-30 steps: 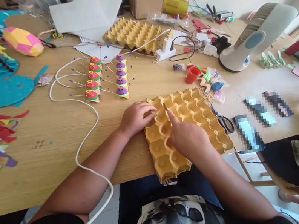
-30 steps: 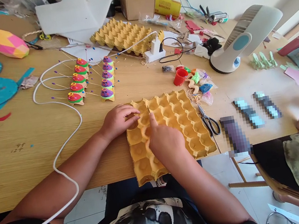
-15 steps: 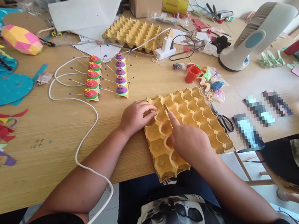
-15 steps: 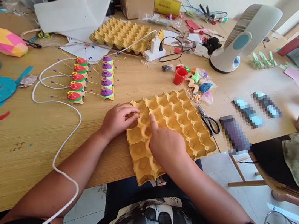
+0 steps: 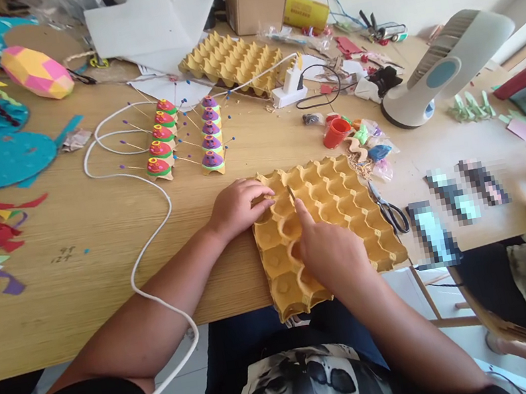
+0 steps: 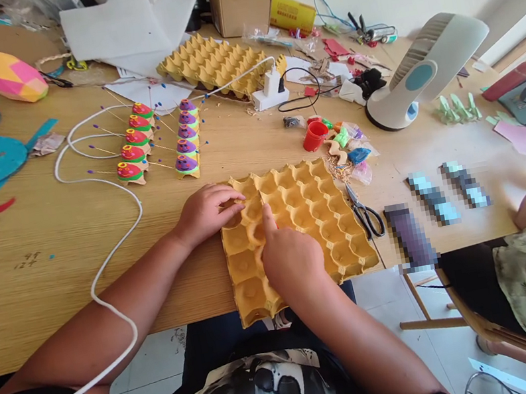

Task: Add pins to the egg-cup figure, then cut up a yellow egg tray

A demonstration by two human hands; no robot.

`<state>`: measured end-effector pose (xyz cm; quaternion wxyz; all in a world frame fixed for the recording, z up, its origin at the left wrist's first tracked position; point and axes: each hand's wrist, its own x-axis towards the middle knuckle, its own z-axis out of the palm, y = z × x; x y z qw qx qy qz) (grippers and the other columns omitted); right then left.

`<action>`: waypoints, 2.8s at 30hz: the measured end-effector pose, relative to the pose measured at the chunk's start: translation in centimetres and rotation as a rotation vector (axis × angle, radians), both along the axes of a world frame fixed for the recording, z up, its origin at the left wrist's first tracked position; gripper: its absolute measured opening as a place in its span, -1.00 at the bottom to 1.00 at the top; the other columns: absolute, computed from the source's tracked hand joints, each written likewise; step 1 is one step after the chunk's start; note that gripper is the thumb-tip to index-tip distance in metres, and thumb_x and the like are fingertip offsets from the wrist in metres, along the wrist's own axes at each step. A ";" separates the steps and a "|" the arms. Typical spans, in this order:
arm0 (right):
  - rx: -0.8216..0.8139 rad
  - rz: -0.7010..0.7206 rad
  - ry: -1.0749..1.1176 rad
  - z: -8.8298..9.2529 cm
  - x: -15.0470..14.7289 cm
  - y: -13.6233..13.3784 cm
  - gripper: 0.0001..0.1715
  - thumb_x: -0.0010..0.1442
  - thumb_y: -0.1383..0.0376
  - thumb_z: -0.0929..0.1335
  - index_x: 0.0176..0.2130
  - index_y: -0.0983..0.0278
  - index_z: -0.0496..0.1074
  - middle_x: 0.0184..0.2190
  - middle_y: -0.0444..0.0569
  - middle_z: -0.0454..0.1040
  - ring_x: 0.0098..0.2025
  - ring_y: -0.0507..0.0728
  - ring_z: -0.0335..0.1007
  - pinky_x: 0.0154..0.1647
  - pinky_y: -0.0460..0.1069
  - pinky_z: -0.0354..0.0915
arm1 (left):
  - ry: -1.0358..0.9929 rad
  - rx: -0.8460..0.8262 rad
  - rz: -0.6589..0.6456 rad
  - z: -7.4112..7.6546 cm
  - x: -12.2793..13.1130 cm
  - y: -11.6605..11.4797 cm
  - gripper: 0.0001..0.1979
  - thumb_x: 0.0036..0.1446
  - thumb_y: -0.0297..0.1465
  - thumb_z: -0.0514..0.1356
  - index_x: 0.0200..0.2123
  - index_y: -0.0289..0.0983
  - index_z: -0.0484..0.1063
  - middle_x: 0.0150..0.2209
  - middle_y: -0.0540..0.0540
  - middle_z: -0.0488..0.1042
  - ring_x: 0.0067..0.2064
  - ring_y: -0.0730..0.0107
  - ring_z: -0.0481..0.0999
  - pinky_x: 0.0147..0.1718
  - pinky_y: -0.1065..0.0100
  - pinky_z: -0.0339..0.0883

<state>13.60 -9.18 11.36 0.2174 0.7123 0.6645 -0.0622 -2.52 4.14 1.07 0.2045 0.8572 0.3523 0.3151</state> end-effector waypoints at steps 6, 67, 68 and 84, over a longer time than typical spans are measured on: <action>0.013 0.004 0.016 -0.1 0.0 -0.6 -0.13 0.38 0.31 0.22 0.54 0.31 -0.15 -0.42 0.07 0.62 -0.39 0.20 0.63 -0.44 -0.03 0.41 | 0.009 -0.002 -0.024 0.1 0.0 0.1 -0.71 0.34 -0.15 0.20 -0.14 -0.19 0.63 -0.11 -0.10 0.68 -0.08 0.20 0.60 0.01 0.21 0.38; 0.035 -0.035 0.133 1.5 1.7 -1.0 -0.24 0.44 0.26 0.13 0.54 0.24 -0.08 -0.29 0.01 0.68 -0.34 0.20 0.61 -0.46 0.01 0.29 | -0.012 0.020 -0.024 0.0 0.0 0.0 -0.72 0.33 -0.16 0.23 -0.13 -0.20 0.64 -0.13 -0.08 0.67 -0.10 0.20 0.59 -0.04 0.23 0.37; 0.039 -0.033 0.125 1.4 1.6 -1.0 -0.24 0.45 0.27 0.13 0.54 0.25 -0.09 -0.29 0.02 0.68 -0.35 0.20 0.61 -0.46 0.01 0.29 | -0.011 0.022 -0.024 0.0 0.0 0.0 -0.72 0.33 -0.16 0.23 -0.13 -0.20 0.64 -0.12 -0.08 0.67 -0.10 0.20 0.59 -0.04 0.23 0.37; -0.058 0.006 0.028 4.3 0.4 1.2 -0.21 0.38 0.34 0.18 0.52 0.24 0.02 -0.32 0.04 0.67 -0.29 0.20 0.63 -0.45 -0.02 0.27 | -0.044 0.064 -0.053 -0.4 -0.2 0.2 -0.72 0.33 -0.16 0.24 -0.13 -0.23 0.64 -0.13 -0.09 0.68 -0.11 0.21 0.60 -0.03 0.22 0.37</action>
